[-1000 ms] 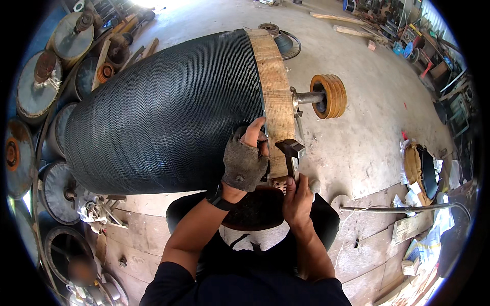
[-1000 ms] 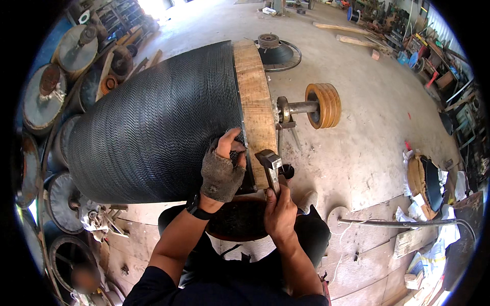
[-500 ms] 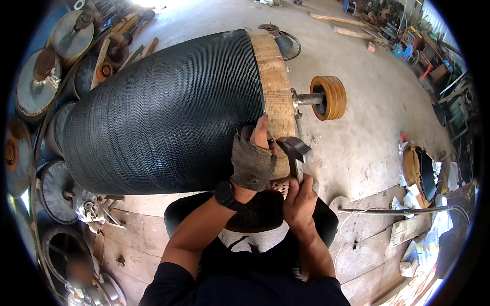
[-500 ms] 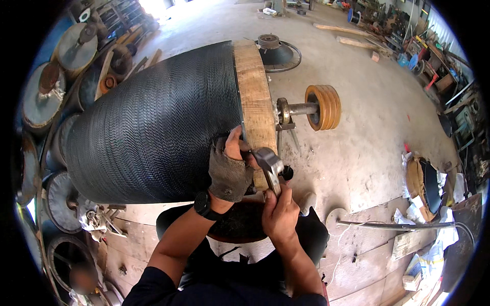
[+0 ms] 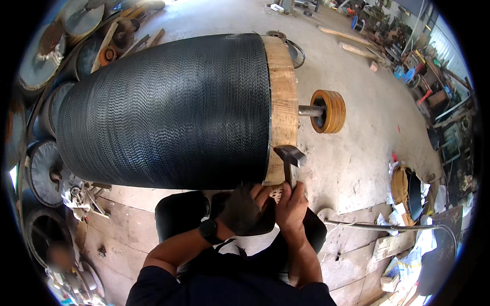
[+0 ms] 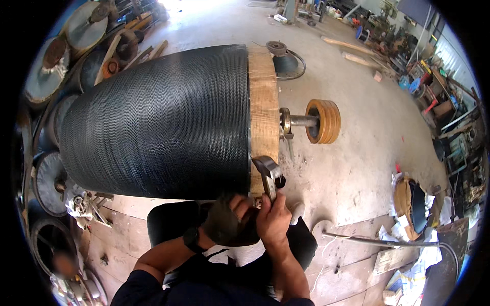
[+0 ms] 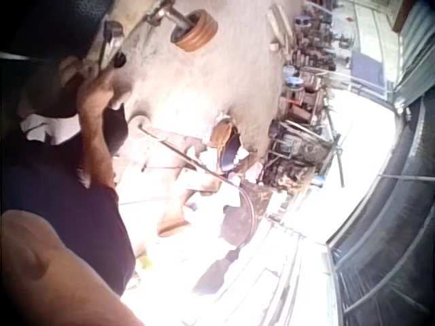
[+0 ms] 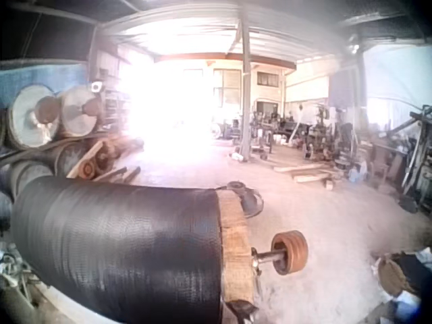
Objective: The person uses a hammer and a metal punch to tap along the edge of a black mesh layer wrapped around a wooden drum. They move the tool along the circumference of the drum and strike it with the hammer.
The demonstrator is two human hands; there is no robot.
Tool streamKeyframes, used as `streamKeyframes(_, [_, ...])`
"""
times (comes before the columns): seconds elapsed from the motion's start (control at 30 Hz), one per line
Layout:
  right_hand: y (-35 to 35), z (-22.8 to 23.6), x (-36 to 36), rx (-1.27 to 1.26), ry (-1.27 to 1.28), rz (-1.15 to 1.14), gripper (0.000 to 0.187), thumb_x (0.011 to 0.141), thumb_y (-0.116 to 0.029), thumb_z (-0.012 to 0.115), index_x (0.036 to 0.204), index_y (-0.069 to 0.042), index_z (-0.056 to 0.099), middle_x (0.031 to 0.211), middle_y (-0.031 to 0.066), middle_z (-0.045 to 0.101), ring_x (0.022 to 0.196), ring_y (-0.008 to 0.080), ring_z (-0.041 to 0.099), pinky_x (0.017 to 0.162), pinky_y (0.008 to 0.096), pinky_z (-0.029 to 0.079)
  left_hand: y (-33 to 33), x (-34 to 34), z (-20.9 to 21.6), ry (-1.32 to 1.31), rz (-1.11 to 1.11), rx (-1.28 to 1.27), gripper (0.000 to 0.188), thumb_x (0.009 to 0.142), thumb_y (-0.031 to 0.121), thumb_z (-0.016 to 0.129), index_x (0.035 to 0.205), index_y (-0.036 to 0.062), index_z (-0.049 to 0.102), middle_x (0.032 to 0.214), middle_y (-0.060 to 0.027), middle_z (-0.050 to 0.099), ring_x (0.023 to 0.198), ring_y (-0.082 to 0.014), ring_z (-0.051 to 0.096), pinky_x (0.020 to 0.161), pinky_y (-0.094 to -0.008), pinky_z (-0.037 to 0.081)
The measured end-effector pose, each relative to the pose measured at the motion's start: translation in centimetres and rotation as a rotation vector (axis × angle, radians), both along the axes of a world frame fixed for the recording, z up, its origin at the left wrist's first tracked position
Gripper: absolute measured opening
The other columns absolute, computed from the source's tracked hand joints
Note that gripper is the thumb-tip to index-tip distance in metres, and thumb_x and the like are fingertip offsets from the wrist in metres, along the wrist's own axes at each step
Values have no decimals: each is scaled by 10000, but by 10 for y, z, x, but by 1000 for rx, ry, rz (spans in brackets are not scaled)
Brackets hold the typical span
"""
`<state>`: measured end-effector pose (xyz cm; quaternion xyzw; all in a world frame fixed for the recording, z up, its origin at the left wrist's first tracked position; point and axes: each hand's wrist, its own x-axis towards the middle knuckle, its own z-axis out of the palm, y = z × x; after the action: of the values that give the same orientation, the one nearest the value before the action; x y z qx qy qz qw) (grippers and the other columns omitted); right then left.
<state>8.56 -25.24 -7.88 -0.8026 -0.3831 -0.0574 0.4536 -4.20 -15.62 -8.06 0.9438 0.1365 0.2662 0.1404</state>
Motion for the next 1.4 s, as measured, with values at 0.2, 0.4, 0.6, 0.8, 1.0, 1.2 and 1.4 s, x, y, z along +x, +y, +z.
streamKeyframes(0.2, [-14, -12, -5, -54, -103, -33, 163, 969, -100, 579, 1032, 42, 527, 786, 298, 630, 677, 508, 626, 560, 521, 493, -22, -23, -57, 329, -123, -5, 279, 882, 235, 650, 1087, 47, 673, 1083, -137, 630, 967, -312, 634, 801, -463, 519])
streamKeyframes(0.4, [-5, -5, -11, 254, 110, 29, 240, 1041, -203, 520, 926, 5, 484, 607, 177, 552, 528, 260, 583, 481, 439, 423, -27, -17, -69, 412, -120, -11, 223, 943, 194, 554, 941, 38, 714, 970, -145, 659, 944, -311, 638, 826, -472, 515])
streamKeyframes(0.6, [9, -18, -2, -40, -71, -54, 223, 1041, -194, 502, 966, 16, 487, 553, 204, 470, 463, 374, 474, 478, 429, 394, -31, -14, -76, 377, -111, 46, 222, 934, 190, 555, 909, 40, 716, 943, -139, 671, 936, -304, 649, 818, -480, 517])
streamKeyframes(0.8, [-15, -12, -12, 379, 34, 68, 192, 1037, -129, 435, 920, 6, 506, 640, 82, 528, 525, 241, 498, 483, 336, 409, -32, -15, -69, 313, -34, 138, 215, 916, 185, 566, 939, 36, 719, 926, -129, 675, 905, -289, 669, 774, -444, 543])
streamKeyframes(1.0, [10, -6, 0, -138, 5, -77, 218, 1038, -190, 520, 986, 20, 499, 678, 253, 621, 582, 401, 629, 500, 458, 444, -28, -12, -67, 302, -64, 81, 206, 914, 190, 558, 954, 27, 677, 945, -141, 663, 902, -296, 659, 778, -456, 538])
streamKeyframes(1.2, [-6, 20, -21, 567, 8, 82, 270, 1025, -186, 481, 809, -24, 490, 576, 27, 483, 480, 141, 451, 471, 310, 375, -27, -20, -62, 149, -33, -56, 217, 908, 217, 570, 979, 26, 645, 949, -141, 651, 919, -320, 638, 805, -471, 513])
streamKeyframes(1.4, [-5, -2, -9, -113, 33, -91, 278, 1029, -211, 543, 863, 9, 512, 695, 267, 621, 595, 445, 601, 506, 469, 434, -4, -13, -14, -99, -60, -75, 351, 863, 307, 661, 1062, 18, 644, 1008, -157, 619, 924, -326, 620, 802, -471, 503])
